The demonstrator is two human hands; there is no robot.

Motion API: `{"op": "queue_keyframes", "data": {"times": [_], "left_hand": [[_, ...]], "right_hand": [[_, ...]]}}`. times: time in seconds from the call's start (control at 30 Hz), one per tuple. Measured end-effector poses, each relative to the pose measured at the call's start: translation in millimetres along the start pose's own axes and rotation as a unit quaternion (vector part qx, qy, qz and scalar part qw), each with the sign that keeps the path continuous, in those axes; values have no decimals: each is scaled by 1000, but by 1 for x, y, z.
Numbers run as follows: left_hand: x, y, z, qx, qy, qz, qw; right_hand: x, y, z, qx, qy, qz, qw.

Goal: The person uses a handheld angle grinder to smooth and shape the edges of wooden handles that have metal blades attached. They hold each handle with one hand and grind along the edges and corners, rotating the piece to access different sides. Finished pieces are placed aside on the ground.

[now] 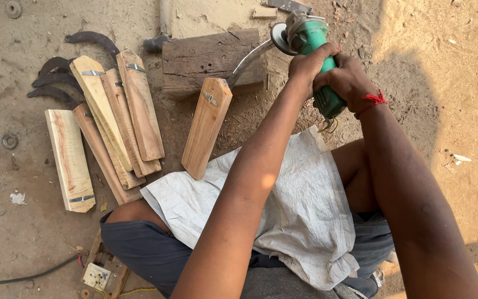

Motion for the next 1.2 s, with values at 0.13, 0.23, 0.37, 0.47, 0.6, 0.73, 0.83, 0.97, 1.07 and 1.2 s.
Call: {"op": "queue_keyframes", "data": {"times": [0.13,0.23,0.37,0.47,0.6,0.73,0.83,0.97,1.07,1.2], "left_hand": [[3,-2,-1,-35,-43,-41,998],[-9,8,-1,19,11,-47,999],[-30,36,5,129,136,-51,981],[-45,53,3,207,188,-55,959],[-47,44,8,161,194,-12,968],[-29,16,5,110,135,15,985],[-9,4,5,75,72,48,993],[4,13,-11,161,3,130,978],[3,27,-24,242,-122,156,950],[-38,55,-45,302,-332,87,890]], "right_hand": [[-2,1,4,9,-53,9,998],[-4,11,18,-45,42,-2,998],[5,31,43,-134,196,51,970],[13,45,63,-203,240,56,948],[15,44,62,-163,231,35,959],[2,25,47,-126,259,-6,958],[-7,16,41,-150,164,-23,975],[-8,21,39,-182,114,-47,976],[-2,27,41,-172,45,-25,984],[4,26,54,-162,-118,-13,980]]}}
Point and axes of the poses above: each hand's wrist, its own y-axis away from the middle knuckle, its own x-axis out of the palm, z = x × y, the point moved 8 cm from there along -y, towards the middle knuckle, and after that the axes turned 13 degrees about y, right-handed, at the moved point
